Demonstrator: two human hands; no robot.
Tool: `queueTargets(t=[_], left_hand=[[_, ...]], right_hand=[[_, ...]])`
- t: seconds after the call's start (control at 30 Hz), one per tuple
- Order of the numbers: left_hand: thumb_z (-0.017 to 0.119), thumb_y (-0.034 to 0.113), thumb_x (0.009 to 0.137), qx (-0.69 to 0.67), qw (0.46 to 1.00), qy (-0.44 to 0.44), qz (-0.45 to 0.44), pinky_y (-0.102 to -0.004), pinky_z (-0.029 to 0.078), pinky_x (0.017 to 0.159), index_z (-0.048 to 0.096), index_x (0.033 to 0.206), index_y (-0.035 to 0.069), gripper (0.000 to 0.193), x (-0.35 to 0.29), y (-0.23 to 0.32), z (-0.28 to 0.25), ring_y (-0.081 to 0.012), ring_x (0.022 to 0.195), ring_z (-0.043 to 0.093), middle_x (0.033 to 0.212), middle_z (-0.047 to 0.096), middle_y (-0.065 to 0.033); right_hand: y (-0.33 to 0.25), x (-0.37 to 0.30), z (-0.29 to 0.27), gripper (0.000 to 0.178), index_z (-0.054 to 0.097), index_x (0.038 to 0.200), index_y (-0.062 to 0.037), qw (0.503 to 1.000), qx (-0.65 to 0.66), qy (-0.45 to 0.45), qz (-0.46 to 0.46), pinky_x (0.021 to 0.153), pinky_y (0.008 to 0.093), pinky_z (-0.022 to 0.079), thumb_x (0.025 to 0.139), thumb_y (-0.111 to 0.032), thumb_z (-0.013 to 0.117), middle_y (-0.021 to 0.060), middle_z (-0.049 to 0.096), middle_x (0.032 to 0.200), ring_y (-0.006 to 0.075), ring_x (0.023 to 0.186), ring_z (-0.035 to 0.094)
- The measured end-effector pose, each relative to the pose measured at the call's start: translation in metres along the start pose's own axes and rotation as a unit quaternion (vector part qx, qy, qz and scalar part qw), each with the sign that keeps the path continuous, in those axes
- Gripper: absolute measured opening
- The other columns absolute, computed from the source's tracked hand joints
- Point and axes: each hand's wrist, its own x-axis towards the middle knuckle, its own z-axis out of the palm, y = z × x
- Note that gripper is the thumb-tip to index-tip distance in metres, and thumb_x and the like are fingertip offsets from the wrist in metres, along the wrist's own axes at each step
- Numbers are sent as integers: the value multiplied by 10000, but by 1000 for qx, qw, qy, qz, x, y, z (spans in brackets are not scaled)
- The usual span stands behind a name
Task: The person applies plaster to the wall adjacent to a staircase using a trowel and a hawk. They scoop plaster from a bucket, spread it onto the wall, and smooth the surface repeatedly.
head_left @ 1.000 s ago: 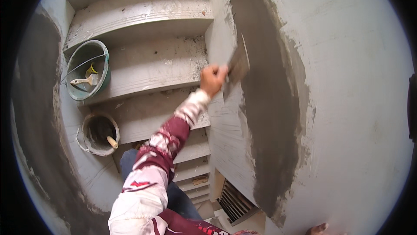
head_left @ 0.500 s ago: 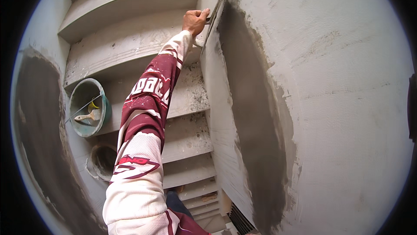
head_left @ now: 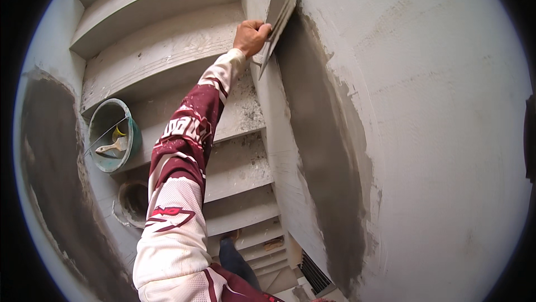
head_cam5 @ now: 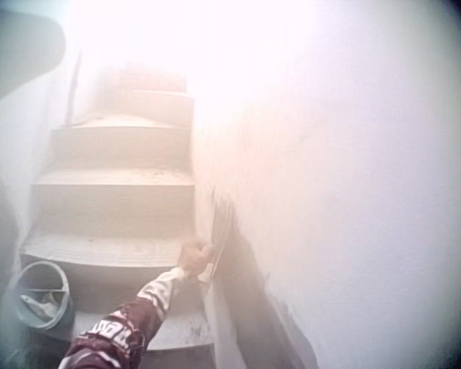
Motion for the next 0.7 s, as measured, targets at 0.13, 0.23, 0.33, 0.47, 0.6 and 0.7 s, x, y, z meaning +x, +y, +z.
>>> queueTargets(t=[0.13,0.23,0.33,0.47,0.6,0.7], left_hand=[[577,278,809,11,999,22,-24,-349,453,548,617,666,-14,327,-27,8,11,-173,503,542,545,563,-158],[553,274,815,11,998,51,-35,-369,441,535,575,630,-15,344,-40,13,16,-224,472,524,540,528,-187],[586,246,844,17,997,44,-53,-336,396,508,555,638,-41,354,-52,23,20,-119,497,436,505,471,-121],[560,262,837,28,995,49,-85,-383,419,528,560,640,-19,344,-65,31,24,-241,510,494,552,505,-172],[556,299,823,50,990,40,-123,-448,460,580,580,654,19,328,-72,40,29,-391,583,584,613,565,-216],[559,294,830,56,986,44,-148,-447,465,574,580,652,30,319,-81,50,34,-389,584,589,602,569,-206]], right_hand=[[-1,26,12,748,338,1414,-4,1000,12,5,-6,1059,538,198,915,-548,454,171,366,1425,364,1350,263],[-5,49,26,741,339,1415,-6,999,29,12,-16,1062,529,196,916,-540,460,165,369,1426,356,1353,263],[-12,75,40,734,339,1416,-9,999,43,18,-28,1065,521,194,917,-533,466,158,372,1426,348,1356,263],[-17,109,55,726,339,1416,-12,997,64,24,-45,1068,510,192,919,-523,475,149,375,1427,337,1360,264],[-28,144,75,717,339,1417,-16,994,86,31,-63,1072,499,190,920,-513,483,140,379,1427,326,1364,264],[-31,168,83,711,339,1417,-18,992,95,30,-81,1075,490,189,921,-505,490,133,382,1428,318,1367,264]])
